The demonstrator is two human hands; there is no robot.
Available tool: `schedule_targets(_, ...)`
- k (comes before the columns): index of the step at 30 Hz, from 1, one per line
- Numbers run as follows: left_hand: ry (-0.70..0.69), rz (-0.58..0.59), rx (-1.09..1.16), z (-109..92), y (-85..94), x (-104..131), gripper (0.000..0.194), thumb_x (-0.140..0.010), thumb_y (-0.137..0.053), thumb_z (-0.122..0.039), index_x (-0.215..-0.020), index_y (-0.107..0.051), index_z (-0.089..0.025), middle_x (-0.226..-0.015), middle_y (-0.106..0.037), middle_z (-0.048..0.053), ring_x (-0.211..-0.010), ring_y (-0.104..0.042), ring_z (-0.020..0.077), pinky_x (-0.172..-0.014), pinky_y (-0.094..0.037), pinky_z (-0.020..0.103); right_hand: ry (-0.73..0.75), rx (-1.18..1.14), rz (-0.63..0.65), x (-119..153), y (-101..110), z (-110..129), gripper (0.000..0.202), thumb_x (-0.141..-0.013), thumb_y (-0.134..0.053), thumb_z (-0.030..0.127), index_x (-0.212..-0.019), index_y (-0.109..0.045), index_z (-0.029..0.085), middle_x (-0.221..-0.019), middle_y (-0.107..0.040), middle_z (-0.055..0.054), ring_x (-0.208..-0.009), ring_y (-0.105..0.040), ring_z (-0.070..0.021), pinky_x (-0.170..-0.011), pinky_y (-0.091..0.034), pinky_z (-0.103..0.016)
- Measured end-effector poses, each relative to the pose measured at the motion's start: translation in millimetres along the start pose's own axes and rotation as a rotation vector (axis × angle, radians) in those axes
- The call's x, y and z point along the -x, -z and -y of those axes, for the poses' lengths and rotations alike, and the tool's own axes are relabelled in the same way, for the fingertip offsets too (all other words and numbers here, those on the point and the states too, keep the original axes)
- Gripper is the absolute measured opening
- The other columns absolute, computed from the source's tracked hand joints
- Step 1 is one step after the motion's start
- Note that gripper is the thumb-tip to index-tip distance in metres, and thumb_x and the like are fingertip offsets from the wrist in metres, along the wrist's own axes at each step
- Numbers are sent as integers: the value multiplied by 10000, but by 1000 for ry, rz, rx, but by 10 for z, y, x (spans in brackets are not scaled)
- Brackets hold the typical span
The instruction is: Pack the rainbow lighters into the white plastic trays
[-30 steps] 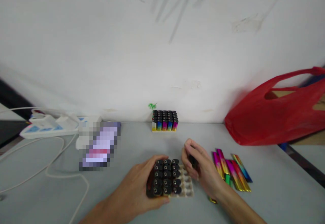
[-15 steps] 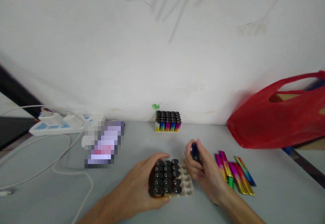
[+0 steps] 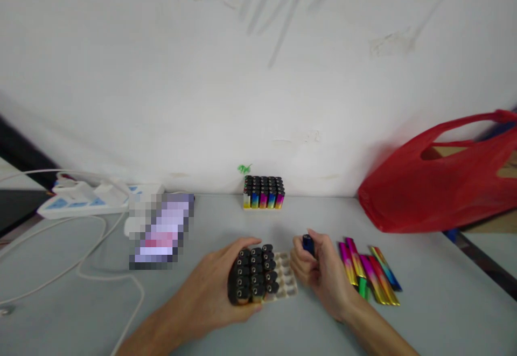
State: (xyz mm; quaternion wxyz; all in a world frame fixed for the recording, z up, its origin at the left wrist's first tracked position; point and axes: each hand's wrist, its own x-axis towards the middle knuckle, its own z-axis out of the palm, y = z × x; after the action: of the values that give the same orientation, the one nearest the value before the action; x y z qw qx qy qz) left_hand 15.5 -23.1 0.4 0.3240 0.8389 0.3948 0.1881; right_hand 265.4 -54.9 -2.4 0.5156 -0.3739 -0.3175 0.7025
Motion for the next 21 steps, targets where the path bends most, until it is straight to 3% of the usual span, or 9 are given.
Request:
schedule_targets(6,11,-24,30,9,-18,-5,861,-707,-909,-207,-1477,-540,-321,-1422,-745,29,-1284,-727,332,-1141,-546,421,-61,19,-34,-35,13,-74,511,-880,-632,627,-629,-363,273,-546,-197,116,-491,-109,-99,-461,-88,-287)
schedule_targets(14,7,-9,74,-26,21,-19,868,-685,-940,-205,-1456,-557,-317,-1391,-754,27,-1263,-731,326,-1110,-552,410,-98,13,21,-76,43,-64,625,-887,-660,759,-631,-382,261,-563,-194,124,-494,-93,-88,-459,-90,-276)
schedule_targets(21,21,2,104,-67,41,-24,838,-686,-920,-189,-1437,-570,-316,-1362,-766,28,-1234,-740,322,-1086,-561,408,-78,11,0,-46,49,-65,566,-891,-646,689,-633,-363,272,-557,-185,121,-489,-100,-94,-452,-91,-275)
